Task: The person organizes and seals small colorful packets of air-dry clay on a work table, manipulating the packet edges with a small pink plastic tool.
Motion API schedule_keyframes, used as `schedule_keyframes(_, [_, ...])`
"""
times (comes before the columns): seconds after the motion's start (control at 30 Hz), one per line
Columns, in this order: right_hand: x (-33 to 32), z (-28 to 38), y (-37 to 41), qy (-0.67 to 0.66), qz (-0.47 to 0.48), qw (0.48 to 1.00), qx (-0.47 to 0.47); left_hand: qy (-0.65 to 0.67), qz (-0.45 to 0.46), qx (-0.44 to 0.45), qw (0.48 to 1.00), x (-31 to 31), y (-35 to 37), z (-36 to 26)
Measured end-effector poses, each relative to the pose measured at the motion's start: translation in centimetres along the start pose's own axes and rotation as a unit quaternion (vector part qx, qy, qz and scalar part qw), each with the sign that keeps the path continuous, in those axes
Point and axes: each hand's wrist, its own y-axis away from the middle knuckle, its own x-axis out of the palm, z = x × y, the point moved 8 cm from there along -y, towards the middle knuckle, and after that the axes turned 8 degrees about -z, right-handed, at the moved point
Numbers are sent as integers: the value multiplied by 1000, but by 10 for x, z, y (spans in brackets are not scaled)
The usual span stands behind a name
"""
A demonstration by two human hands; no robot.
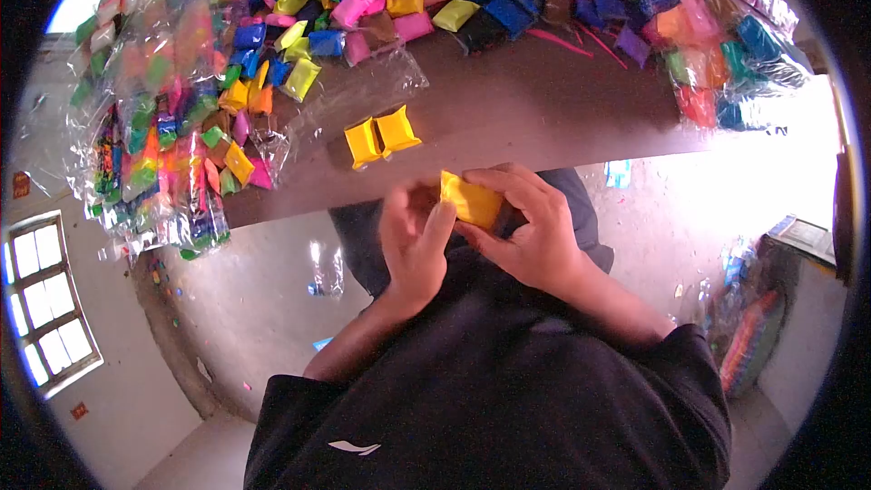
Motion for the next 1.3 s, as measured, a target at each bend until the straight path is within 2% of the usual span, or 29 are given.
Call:
schedule_keyframes(0.03, [2,0,1,0,3,1000,-24,1,-2,0,1000,-1,-3,-3])
schedule_keyframes(0.1, [1,3,0,-1,6,999,-53,26,51,-172,983,10,-5,16])
schedule_keyframes(0.13, [1,1,0,9,18,999,-28,-26,57,-151,987,8,-7,12])
schedule_keyframes(0.2, [-1,-4,0,20,27,999,-3,-46,66,-142,987,7,-7,11])
schedule_keyframes(0.37, [1,-9,4,18,48,997,-54,-44,70,-142,986,17,1,7])
schedule_keyframes(0.43, [3,-12,5,21,61,997,-47,-125,138,-89,978,18,1,12])
schedule_keyframes(0.53, [5,-21,7,23,82,995,-43,-76,152,-91,981,20,4,17])
schedule_keyframes(0.6, [6,-20,8,22,90,995,-46,-89,140,-94,982,20,4,14])
schedule_keyframes(0.67, [3,-20,2,-6,71,997,3,-101,127,-96,982,23,4,12])
schedule_keyframes(0.73, [6,-23,4,-6,65,998,-14,-170,112,-36,978,25,1,5])
schedule_keyframes(0.77, [7,-22,4,-5,58,998,-32,-171,111,-36,978,22,1,6])
schedule_keyframes(0.83, [7,-26,2,5,71,997,-14,-121,118,-109,979,16,3,19])
schedule_keyframes(0.97, [10,-30,4,19,88,996,-8,-99,83,-153,980,12,8,27])
schedule_keyframes(1.03, [12,-32,6,-2,88,996,1,-246,85,2,966,14,5,11])
schedule_keyframes(1.07, [12,-33,7,-22,87,996,10,-245,85,2,966,14,5,12])
schedule_keyframes(1.13, [11,-31,9,-35,85,995,29,-324,64,75,941,14,5,5])
schedule_keyframes(1.27, [7,-32,9,-63,89,993,42,-316,19,127,940,12,3,-3])
schedule_keyframes(1.3, [8,-34,9,-63,89,993,42,-282,29,67,957,7,3,6])
